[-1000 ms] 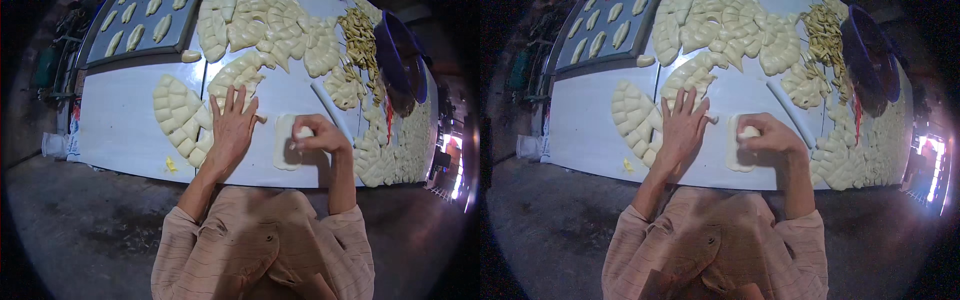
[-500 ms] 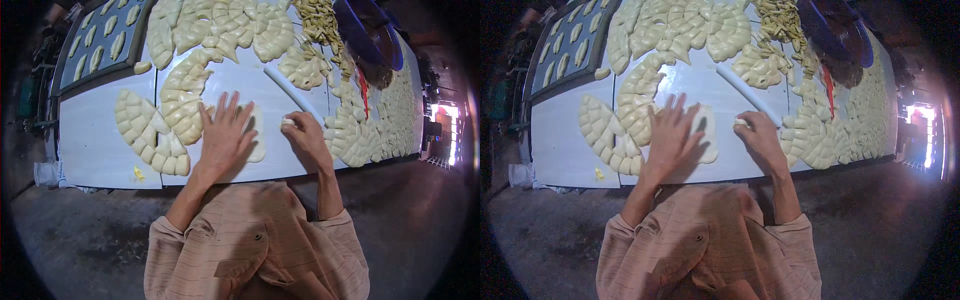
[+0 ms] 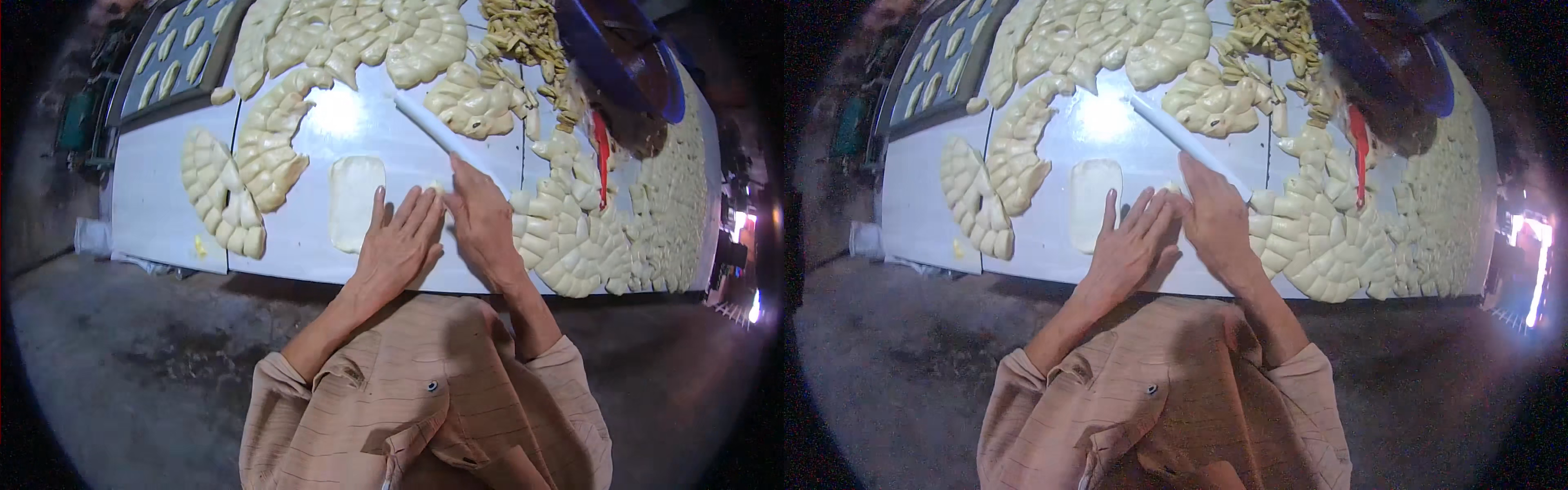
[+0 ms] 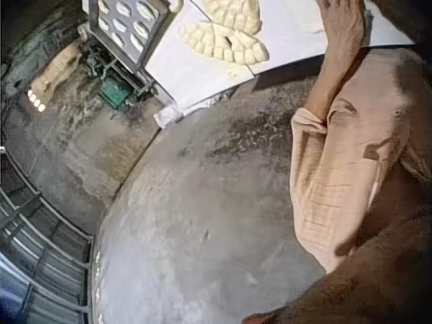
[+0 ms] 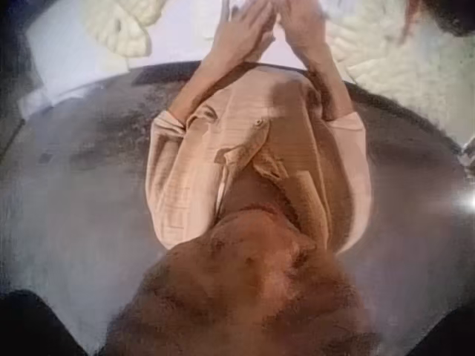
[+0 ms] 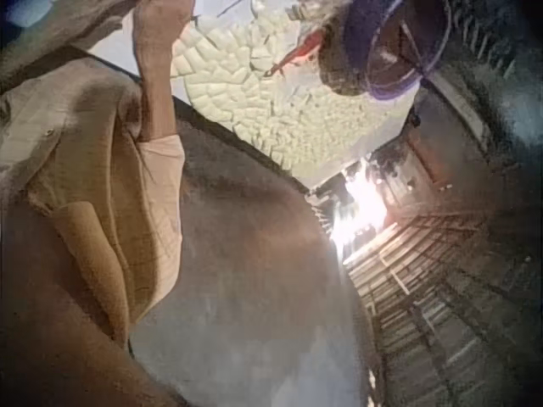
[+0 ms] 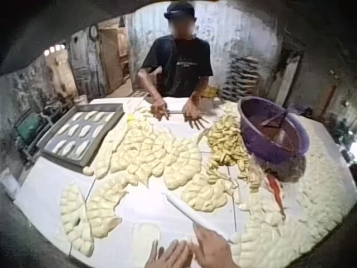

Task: The person prepares pastries by flattening dough, applying a chocolate-like filling with a small red spatula, and rolling the dough into cylinders before placing them onto a metal tray.

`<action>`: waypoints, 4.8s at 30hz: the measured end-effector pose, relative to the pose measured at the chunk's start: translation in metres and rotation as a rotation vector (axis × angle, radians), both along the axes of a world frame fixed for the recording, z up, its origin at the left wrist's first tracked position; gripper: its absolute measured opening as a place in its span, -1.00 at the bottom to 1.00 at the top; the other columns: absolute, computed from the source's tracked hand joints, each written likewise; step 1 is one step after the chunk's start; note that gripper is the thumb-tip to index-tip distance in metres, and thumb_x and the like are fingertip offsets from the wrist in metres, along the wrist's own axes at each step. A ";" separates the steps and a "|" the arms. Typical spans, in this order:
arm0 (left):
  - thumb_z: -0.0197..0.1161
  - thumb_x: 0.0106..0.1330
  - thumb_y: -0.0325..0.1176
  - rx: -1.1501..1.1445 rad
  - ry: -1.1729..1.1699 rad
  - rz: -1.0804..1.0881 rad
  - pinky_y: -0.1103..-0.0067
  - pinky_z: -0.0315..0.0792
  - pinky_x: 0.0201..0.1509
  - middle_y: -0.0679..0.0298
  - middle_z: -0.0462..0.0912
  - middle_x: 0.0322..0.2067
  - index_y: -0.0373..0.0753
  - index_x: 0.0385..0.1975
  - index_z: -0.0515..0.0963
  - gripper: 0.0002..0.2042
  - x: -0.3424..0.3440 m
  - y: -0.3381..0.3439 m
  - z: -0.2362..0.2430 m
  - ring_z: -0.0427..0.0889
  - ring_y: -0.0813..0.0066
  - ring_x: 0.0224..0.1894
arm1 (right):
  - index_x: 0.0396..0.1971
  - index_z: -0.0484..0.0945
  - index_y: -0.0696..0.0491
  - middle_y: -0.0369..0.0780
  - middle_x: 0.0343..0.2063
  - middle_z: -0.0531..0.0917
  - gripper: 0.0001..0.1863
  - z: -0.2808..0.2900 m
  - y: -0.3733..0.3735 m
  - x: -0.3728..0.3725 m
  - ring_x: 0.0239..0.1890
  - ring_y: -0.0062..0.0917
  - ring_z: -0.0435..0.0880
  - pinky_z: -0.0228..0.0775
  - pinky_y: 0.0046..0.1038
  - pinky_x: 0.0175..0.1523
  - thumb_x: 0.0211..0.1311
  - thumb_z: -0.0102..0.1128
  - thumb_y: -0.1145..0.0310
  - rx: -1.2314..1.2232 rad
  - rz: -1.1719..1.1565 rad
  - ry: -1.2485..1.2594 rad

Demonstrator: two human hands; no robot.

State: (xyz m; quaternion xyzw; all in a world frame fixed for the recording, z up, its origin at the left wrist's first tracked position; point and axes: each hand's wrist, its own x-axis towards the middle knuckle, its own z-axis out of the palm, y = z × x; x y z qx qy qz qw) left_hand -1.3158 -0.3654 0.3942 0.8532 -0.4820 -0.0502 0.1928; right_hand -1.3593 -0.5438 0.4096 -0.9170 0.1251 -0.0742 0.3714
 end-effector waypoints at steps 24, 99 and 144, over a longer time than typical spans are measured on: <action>0.08 0.39 0.22 0.153 0.023 0.067 -0.30 -0.20 0.46 0.04 0.12 0.51 -0.17 0.46 0.23 -0.23 -0.035 -0.002 -0.009 0.11 0.04 0.54 | 0.22 0.44 0.07 -0.10 -0.01 0.59 -0.51 -0.028 -0.063 0.018 0.10 -0.22 0.54 0.26 -0.14 0.22 0.32 0.23 0.29 -0.458 0.099 -0.026; 0.04 0.46 0.16 -0.022 -0.272 0.275 -0.34 -0.24 0.43 -0.06 0.21 0.46 -0.11 0.44 0.28 -0.33 0.140 -0.081 -0.036 0.08 -0.06 0.54 | 0.25 0.52 -0.19 -0.18 0.07 0.57 -0.47 -0.019 -0.069 0.036 0.04 -0.27 0.55 0.36 -0.22 0.09 0.25 0.30 0.20 -0.436 0.337 -0.025; -0.06 0.56 0.09 0.403 -0.040 0.810 -0.18 -0.50 0.51 -0.14 -0.33 0.57 -0.23 0.57 -0.16 -0.22 0.032 0.105 -0.036 -0.41 -0.15 0.60 | 0.03 0.69 -0.08 -0.09 -0.17 0.77 -0.70 0.117 -0.377 0.040 -0.10 -0.18 0.76 0.55 -0.18 0.02 0.39 0.17 0.19 -0.576 -0.536 -0.039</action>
